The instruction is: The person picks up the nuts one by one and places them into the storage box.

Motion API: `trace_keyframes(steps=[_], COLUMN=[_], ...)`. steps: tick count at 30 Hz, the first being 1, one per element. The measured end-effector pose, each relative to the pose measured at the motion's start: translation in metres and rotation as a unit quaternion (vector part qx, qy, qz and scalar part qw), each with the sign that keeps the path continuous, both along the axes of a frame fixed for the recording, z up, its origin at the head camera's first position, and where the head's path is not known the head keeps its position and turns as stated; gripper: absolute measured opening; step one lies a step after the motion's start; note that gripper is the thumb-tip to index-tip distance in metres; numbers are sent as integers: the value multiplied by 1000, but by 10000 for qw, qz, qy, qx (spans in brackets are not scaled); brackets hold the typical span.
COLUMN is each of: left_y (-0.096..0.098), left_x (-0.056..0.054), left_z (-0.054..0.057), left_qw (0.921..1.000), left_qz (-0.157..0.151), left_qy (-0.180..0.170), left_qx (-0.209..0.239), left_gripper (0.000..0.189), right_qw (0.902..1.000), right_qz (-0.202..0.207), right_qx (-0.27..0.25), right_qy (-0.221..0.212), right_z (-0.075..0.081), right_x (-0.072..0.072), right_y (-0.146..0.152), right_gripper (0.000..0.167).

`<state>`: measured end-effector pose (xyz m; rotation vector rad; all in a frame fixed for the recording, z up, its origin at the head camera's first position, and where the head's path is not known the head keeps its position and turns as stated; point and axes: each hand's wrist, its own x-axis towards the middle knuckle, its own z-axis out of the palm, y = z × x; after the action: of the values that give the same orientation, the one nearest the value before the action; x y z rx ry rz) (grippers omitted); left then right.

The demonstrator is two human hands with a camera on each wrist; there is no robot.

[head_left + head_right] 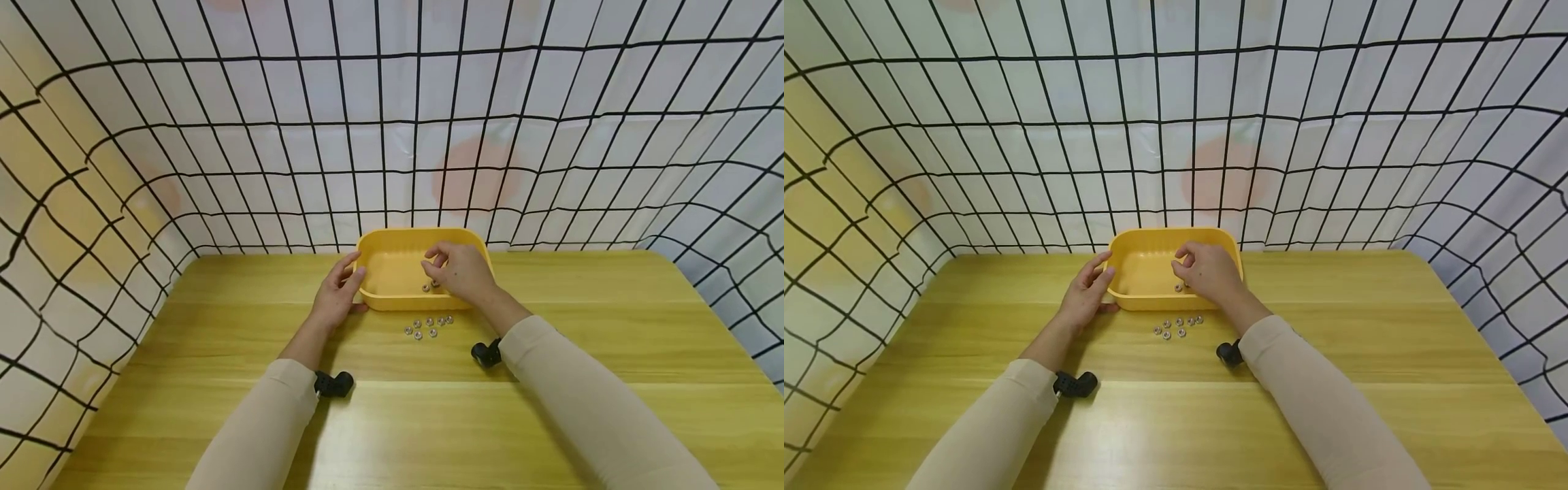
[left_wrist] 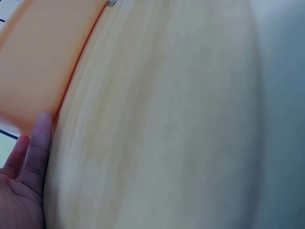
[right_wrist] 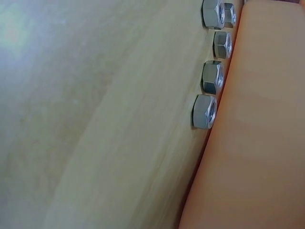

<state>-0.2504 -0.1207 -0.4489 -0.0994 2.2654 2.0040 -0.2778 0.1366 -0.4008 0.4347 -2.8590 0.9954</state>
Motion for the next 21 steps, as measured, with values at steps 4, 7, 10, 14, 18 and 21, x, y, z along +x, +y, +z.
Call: trace_keyframes(steps=[4,7,10,14,18,21], left_y=[1,1,2,3,2,1], left_x=[-1,-2,-1,1,0,0], left_z=[0,1,0,3,0,1], left_qw=[10000,10000,9999,9998,9999,9999], left_qz=[26,16,-11,-39,5,41], left_qy=[-4,4,14,-46,-9,17], left_qx=[18,72,129,164,140,122], left_gripper=[48,48,48,49,48,47], right_qw=[9999,9987,9937,9829,9732,9690], right_qz=[18,110,249,482,638,705], right_qx=[-26,104,153,-11,-58,30], right_qy=[126,482,1080,1775,2210,2370], right_z=[1,3,6,9,10,12], right_x=[1,2,6,15,26,34], right_y=[0,0,0,2,3,1], right_gripper=[20,22,22,18,15,15])
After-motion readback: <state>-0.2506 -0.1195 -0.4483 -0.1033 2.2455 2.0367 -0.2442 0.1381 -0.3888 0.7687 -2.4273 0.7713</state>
